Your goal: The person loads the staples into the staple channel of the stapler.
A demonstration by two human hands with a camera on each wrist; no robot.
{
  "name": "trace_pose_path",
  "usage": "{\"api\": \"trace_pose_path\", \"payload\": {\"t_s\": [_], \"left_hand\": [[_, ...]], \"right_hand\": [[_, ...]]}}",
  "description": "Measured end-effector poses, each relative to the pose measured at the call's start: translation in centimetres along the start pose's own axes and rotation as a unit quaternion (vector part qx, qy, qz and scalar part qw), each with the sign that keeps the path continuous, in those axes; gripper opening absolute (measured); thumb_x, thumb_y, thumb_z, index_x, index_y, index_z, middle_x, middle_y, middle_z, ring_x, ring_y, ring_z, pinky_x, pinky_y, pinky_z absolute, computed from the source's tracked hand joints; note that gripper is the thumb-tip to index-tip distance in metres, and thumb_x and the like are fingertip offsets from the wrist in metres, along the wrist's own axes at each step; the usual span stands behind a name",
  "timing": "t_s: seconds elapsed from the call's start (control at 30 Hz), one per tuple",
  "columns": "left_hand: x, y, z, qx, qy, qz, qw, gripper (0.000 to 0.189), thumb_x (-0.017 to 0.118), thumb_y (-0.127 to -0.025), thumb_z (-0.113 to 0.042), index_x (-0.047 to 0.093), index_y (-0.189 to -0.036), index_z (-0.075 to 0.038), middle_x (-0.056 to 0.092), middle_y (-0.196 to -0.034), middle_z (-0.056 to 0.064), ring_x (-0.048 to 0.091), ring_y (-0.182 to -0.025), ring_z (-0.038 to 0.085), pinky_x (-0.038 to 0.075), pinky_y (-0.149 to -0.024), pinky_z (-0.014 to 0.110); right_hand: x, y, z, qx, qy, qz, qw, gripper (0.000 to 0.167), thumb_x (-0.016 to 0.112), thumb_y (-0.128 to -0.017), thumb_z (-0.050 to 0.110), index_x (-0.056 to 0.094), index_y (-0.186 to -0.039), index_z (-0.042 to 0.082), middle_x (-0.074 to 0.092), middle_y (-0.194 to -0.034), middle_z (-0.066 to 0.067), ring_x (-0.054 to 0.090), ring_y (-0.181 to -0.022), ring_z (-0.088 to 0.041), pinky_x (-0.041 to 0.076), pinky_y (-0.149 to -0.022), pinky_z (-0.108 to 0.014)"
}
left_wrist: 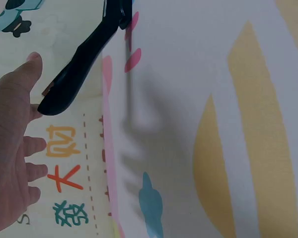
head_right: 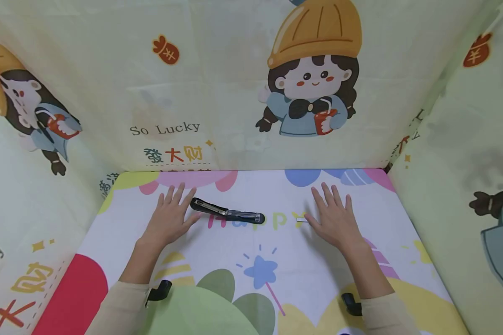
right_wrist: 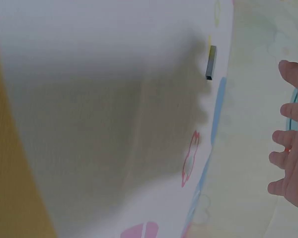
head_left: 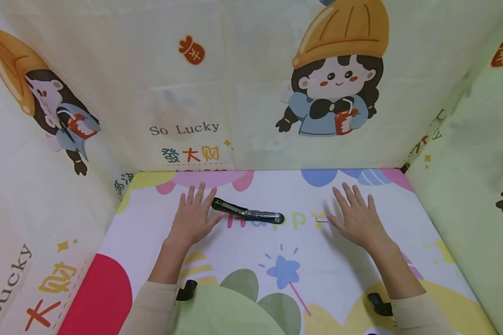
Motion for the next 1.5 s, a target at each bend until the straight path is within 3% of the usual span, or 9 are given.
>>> {"api": "trace_pose_path", "payload": {"t_s": [0.37, 0.77, 1.13, 1.33, 1.5], "left_hand": [[0.4, -0.1, 0.3, 0.005, 0.030, 0.011, 0.9995, 0.081, 0.053, -0.101, -0.059, 0.027, -0.165, -0.016, 0.018, -0.171, 0.022, 0.015, -0.156, 0.049, 0.015, -0.124, 0.068], [0.7, -0.3, 0.3, 0.035, 0.112, 0.003, 0.9931, 0.083, 0.059, -0.101, -0.052, 0.027, -0.164, -0.009, 0.027, -0.169, 0.019, 0.024, -0.155, 0.044, 0.018, -0.125, 0.065], [0.9, -0.6, 0.2, 0.022, 0.238, -0.012, 0.9710, 0.085, 0.079, -0.091, -0.040, 0.038, -0.159, -0.010, 0.045, -0.160, 0.015, 0.040, -0.148, 0.037, 0.036, -0.121, 0.057], [1.4, -0.9, 0.4, 0.026, 0.297, -0.035, 0.9538, 0.081, 0.084, -0.088, -0.031, 0.045, -0.155, -0.009, 0.052, -0.155, 0.013, 0.045, -0.146, 0.034, 0.037, -0.120, 0.055], [1.6, -1.3, 0.4, 0.023, 0.346, -0.049, 0.9368, 0.079, 0.087, -0.085, -0.019, 0.046, -0.153, -0.011, 0.059, -0.148, 0.012, 0.051, -0.141, 0.032, 0.046, -0.113, 0.053]], "right_hand": [[-0.1, -0.2, 0.5, -0.055, 0.007, -0.045, 0.9974, 0.071, 0.066, -0.096, 0.043, 0.045, -0.154, 0.008, 0.039, -0.162, -0.023, 0.035, -0.149, -0.047, 0.026, -0.115, -0.076], [-0.3, 0.0, 0.9, -0.103, -0.066, -0.091, 0.9883, 0.064, 0.082, -0.088, 0.027, 0.058, -0.144, 0.005, 0.056, -0.149, -0.023, 0.056, -0.131, -0.048, 0.045, -0.105, -0.069], [1.4, -0.5, 0.3, -0.093, -0.181, -0.054, 0.9775, 0.062, 0.079, -0.092, 0.017, 0.055, -0.146, 0.001, 0.053, -0.150, -0.022, 0.049, -0.135, -0.048, 0.040, -0.110, -0.065], [1.7, -0.6, -0.1, -0.082, -0.213, -0.062, 0.9717, 0.061, 0.081, -0.089, 0.015, 0.058, -0.144, 0.003, 0.059, -0.145, -0.020, 0.053, -0.134, -0.044, 0.043, -0.109, -0.062], [2.3, -0.9, -0.4, -0.067, -0.250, -0.050, 0.9647, 0.059, 0.082, -0.088, 0.012, 0.060, -0.142, 0.002, 0.062, -0.142, -0.020, 0.056, -0.132, -0.042, 0.048, -0.106, -0.060]]}}
Point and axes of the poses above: each hand's wrist, its own y-axis away from the middle knuckle, its own x-axis out of the palm, z = x × y, the point moved 9 cm from there along -y, towards the middle knuckle
